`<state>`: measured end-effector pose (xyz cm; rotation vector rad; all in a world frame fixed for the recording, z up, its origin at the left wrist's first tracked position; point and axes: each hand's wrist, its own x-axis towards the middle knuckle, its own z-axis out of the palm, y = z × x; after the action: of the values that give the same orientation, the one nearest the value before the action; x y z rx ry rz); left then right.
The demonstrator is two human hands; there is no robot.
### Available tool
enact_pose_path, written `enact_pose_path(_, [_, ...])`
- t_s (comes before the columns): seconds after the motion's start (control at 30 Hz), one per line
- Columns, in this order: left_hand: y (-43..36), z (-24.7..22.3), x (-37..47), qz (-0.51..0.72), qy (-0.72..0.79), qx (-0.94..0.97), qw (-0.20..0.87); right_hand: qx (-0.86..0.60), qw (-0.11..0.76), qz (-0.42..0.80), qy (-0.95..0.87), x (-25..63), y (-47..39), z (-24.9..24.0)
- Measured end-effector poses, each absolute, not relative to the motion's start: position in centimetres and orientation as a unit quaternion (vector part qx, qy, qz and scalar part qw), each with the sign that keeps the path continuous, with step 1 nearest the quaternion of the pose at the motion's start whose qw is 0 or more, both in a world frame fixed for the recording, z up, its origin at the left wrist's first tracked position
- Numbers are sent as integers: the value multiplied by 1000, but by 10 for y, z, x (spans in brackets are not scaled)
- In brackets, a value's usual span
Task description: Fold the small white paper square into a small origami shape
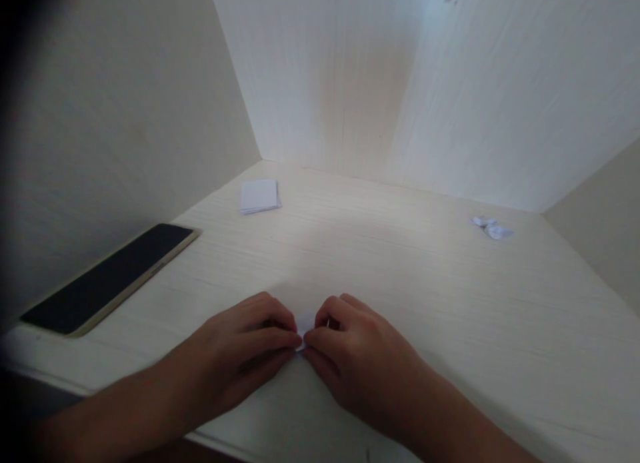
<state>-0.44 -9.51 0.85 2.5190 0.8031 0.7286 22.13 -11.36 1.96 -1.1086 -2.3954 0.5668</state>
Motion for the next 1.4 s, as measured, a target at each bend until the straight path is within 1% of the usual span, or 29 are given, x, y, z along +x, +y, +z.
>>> enact_pose_path(0.23, [-95,11,-2,243,270,915,176,-409,239,212,-855,218,-115,14])
enact_pose_path(0.4, [-95,10,-3,247,307,899,192,-421,262,212,-842,216,-114,14])
enact_pose_path(0.53, [-93,14,-3,260,347,874,218,-442,279,241,-818,216,-111,16])
enact_pose_path(0.7, [-91,14,-3,254,344,873,233,-470,286,271,-790,216,-109,16])
enact_pose_path(0.87, [-88,11,-1,262,358,864,237,-480,287,274,-782,216,-110,17])
enact_pose_path(1.07, [-81,16,4,241,370,857,266,-472,291,274,-786,217,-110,16])
enact_pose_path(1.23, [-78,19,8,255,369,840,304,-479,299,291,-772,218,-110,15])
enact_pose_path(1.4, [-79,26,13,238,410,809,347,-475,301,295,-773,220,-108,15])
